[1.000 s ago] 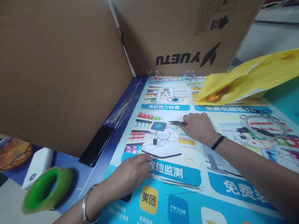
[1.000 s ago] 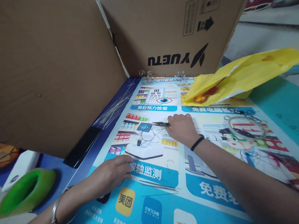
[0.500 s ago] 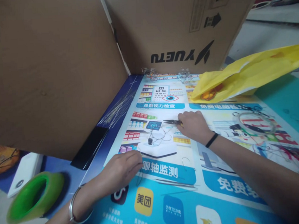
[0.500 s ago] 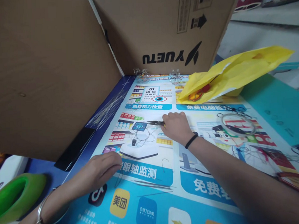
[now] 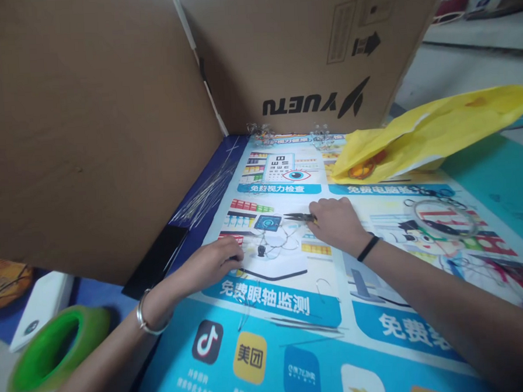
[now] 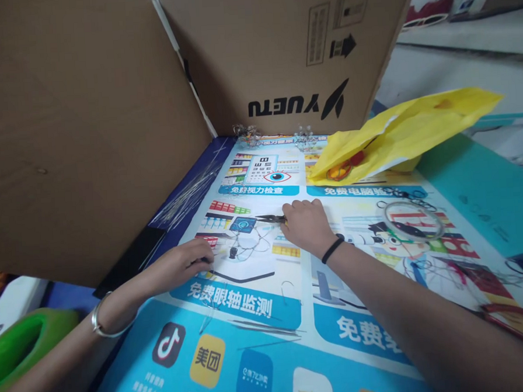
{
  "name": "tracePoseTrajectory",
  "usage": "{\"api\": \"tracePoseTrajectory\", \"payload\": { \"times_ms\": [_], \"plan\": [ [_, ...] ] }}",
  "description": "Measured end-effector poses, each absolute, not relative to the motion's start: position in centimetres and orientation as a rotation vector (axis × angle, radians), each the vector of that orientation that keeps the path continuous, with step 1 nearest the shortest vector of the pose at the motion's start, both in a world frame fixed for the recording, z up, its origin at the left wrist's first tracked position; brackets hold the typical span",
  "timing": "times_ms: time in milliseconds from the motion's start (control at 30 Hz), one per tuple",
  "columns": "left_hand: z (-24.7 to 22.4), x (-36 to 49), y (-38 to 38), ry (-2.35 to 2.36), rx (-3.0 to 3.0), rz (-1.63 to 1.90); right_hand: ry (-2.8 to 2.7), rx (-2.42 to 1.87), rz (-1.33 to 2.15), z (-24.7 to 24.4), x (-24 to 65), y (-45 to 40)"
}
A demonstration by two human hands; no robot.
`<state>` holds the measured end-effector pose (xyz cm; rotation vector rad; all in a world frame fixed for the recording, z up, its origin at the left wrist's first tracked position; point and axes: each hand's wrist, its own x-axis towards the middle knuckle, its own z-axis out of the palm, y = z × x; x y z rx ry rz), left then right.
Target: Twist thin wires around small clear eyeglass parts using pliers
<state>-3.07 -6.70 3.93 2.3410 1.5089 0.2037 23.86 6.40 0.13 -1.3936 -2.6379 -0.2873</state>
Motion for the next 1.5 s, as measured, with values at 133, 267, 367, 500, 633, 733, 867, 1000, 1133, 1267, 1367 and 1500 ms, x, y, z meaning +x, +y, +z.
{"api": "tracePoseTrajectory", "payload": {
  "times_ms": [133,267,367,500,633,733,867,1000,1133,1267,1367,1500],
  "plan": [
    [3.6,-2.6,-6.7,1.543,2.341,0.147,-2.624,-1.379,-0.289,0.1,23.8,6.4],
    [3.5,-2.2,-6.8,1.681,2.292,0.265,-2.567,-1.358,-0.182,0.4,23.9,6.4],
    [4.3,-1.1,-5.9,1.675,2.269,0.471,-2.443,-1.311,0.082,0.8,23.8,5.9],
    [5.5,1.8,-3.4,1.654,2.2,0.741,-2.177,-1.117,0.722,1.1,23.1,4.6],
    [5.3,4.5,-0.5,1.612,2.036,0.903,-1.88,-0.926,1.14,0.7,22.5,3.9],
    [4.4,5.5,1.2,1.607,1.878,0.962,-1.753,-0.914,1.244,0.7,22.4,4.0],
    [3.3,5.7,2.3,1.555,1.755,0.99,-1.731,-1.001,1.282,0.9,22.3,4.1],
    [2.4,5.3,2.4,1.478,1.702,0.975,-1.776,-1.027,1.295,0.8,22.0,4.0],
    [2.2,5.0,2.2,1.404,1.674,1.027,-1.877,-1.018,1.05,0.7,22.1,3.8],
    [3.0,5.6,1.2,1.373,1.606,1.073,-2.114,-0.868,0.422,1.0,22.5,3.4],
    [3.5,6.5,0.2,1.286,1.604,1.021,-2.246,-0.757,0.028,1.2,22.6,2.9],
    [3.3,7.2,-0.5,1.264,1.597,1.013,-2.276,-0.768,-0.2,1.4,22.2,2.3]
  ]
}}
